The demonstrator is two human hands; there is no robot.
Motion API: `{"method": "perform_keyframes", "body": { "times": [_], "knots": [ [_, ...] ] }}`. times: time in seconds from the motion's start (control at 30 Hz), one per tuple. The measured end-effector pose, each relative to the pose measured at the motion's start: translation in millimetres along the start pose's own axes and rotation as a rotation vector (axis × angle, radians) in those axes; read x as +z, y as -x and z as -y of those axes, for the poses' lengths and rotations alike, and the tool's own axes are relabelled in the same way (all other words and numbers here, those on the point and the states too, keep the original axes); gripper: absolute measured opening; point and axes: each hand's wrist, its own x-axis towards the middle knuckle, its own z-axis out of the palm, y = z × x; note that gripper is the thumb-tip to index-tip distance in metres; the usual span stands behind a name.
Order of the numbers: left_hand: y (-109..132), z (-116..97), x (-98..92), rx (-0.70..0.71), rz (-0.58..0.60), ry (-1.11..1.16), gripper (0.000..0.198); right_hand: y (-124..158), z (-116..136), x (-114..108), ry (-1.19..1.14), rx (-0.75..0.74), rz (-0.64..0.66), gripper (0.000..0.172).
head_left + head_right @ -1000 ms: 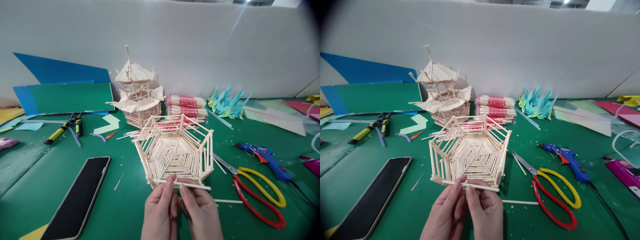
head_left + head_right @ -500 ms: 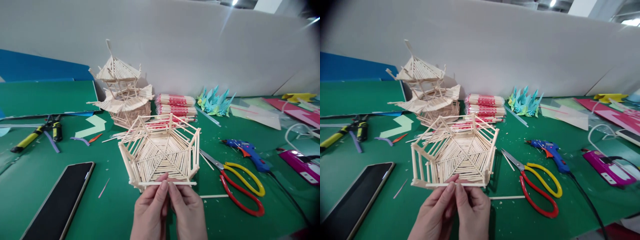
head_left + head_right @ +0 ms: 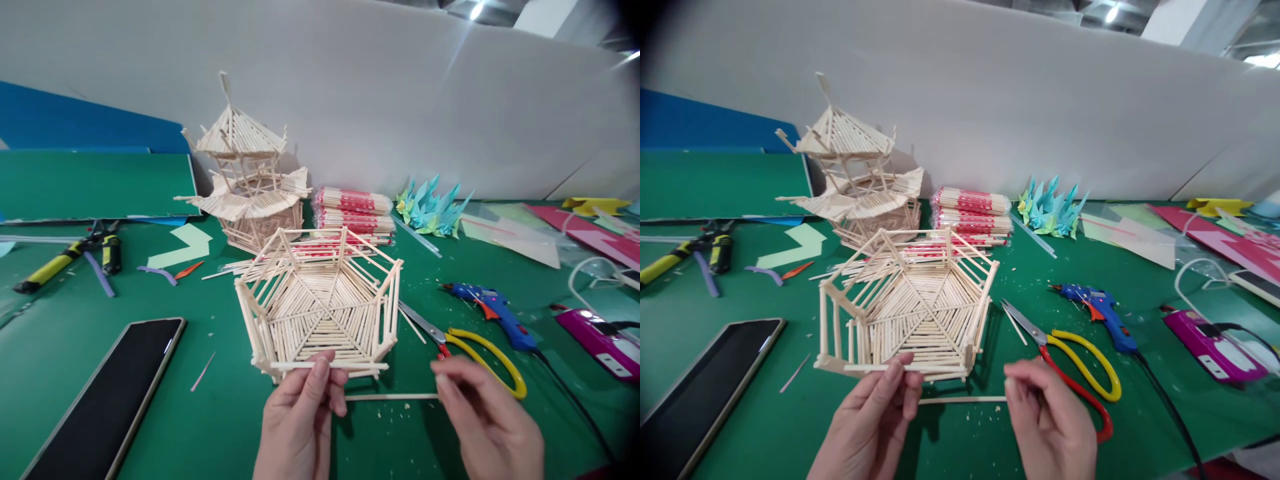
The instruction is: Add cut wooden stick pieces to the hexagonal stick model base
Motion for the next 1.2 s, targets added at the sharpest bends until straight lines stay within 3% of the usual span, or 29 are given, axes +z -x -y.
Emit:
{"method": "perform_keyframes", "body": {
  "times": [0.17, 0.27, 0.33, 0.77, 1.2],
  "knots": [
    [3, 1, -1.3, 0.025, 0.025, 0.018, 0.028, -47, 4, -3, 0.177, -0.431, 0.431, 0.031],
    [5, 2, -1.5, 0.038, 0.042, 0.011, 0.022, -58, 11, 5, 0.245, -0.536, 0.642, 0.029],
    [5, 1, -1.3, 0.039, 0.051, 0.006, 0.020, -61, 14, 8, 0.268, -0.552, 0.708, 0.025],
    [7, 3, 2.1, 0.062, -0.009, 0.064, 0.028, -64, 18, 9, 0.235, -0.495, 0.767, 0.017],
    [5, 14, -1.0, 0.120, 0.016, 0.137, 0.020, -65, 16, 8, 0.279, -0.496, 0.811, 0.014]
  ]
}}
